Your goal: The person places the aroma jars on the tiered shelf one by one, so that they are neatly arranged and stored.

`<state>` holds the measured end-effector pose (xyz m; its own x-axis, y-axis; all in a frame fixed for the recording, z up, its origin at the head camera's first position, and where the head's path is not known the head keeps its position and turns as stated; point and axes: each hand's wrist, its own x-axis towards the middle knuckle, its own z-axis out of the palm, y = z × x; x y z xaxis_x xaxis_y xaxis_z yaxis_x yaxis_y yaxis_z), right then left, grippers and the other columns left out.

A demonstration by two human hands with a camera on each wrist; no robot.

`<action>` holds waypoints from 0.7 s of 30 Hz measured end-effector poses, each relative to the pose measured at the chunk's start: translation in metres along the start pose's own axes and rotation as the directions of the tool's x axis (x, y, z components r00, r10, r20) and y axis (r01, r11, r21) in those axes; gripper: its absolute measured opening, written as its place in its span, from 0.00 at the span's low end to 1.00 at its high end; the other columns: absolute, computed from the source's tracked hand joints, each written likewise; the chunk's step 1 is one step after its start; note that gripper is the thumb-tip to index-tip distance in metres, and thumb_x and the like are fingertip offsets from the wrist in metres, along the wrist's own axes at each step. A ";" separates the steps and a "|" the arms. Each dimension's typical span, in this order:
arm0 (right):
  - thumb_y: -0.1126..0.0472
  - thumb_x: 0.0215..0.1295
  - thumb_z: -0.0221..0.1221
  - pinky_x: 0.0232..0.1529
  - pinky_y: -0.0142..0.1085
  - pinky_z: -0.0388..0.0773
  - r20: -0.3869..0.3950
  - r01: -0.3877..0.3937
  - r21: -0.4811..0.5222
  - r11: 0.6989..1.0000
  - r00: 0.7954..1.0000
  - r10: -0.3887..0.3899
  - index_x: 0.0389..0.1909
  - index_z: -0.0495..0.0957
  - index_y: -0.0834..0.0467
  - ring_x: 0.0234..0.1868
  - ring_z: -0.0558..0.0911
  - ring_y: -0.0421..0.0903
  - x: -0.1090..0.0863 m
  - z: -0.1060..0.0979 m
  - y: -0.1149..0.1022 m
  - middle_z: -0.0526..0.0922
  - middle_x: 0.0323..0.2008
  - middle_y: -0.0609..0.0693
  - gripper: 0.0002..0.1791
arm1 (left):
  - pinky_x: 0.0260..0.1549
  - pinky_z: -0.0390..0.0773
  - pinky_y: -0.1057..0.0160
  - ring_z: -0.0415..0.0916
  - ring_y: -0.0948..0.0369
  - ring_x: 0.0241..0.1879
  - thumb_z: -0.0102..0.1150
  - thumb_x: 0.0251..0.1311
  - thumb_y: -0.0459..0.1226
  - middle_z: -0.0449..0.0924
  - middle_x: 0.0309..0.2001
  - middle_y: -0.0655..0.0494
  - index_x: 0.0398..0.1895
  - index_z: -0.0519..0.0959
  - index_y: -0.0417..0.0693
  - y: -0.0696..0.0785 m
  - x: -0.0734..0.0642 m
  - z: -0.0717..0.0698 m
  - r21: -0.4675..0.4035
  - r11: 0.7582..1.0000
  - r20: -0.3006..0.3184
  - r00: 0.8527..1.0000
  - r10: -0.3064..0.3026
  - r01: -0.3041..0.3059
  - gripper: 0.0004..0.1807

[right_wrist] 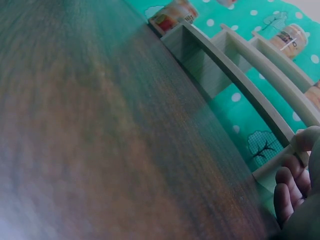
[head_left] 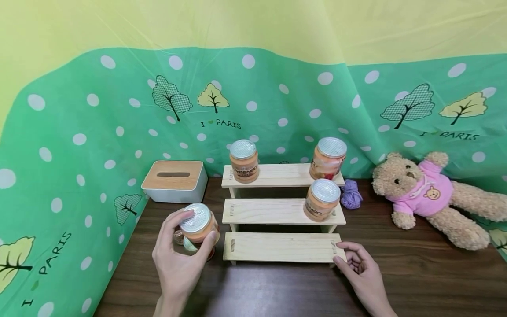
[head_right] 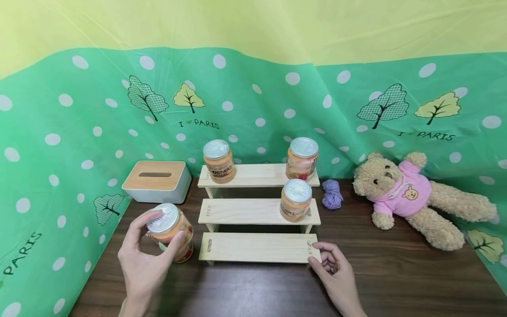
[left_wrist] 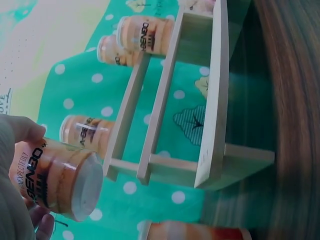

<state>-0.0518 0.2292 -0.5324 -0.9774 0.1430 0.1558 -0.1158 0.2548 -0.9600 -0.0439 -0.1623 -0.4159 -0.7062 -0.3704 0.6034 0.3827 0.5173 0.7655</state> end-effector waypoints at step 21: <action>0.78 0.70 0.69 0.21 0.42 0.64 -0.003 0.013 0.014 1.000 1.000 -0.013 0.59 0.80 0.68 0.21 0.69 0.38 -0.001 0.001 0.001 0.78 0.23 0.44 0.19 | 0.57 0.78 0.69 0.81 0.55 0.58 0.87 0.51 0.34 0.84 0.61 0.53 0.61 0.85 0.48 -0.003 0.015 0.052 -0.111 0.993 0.118 0.992 0.047 -0.034 0.32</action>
<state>-0.0513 0.2289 -0.5338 -0.9754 0.1424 0.1685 -0.1305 0.2433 -0.9611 -0.0864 -0.1293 -0.4207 -0.7526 -0.2521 0.6084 0.4703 0.4410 0.7644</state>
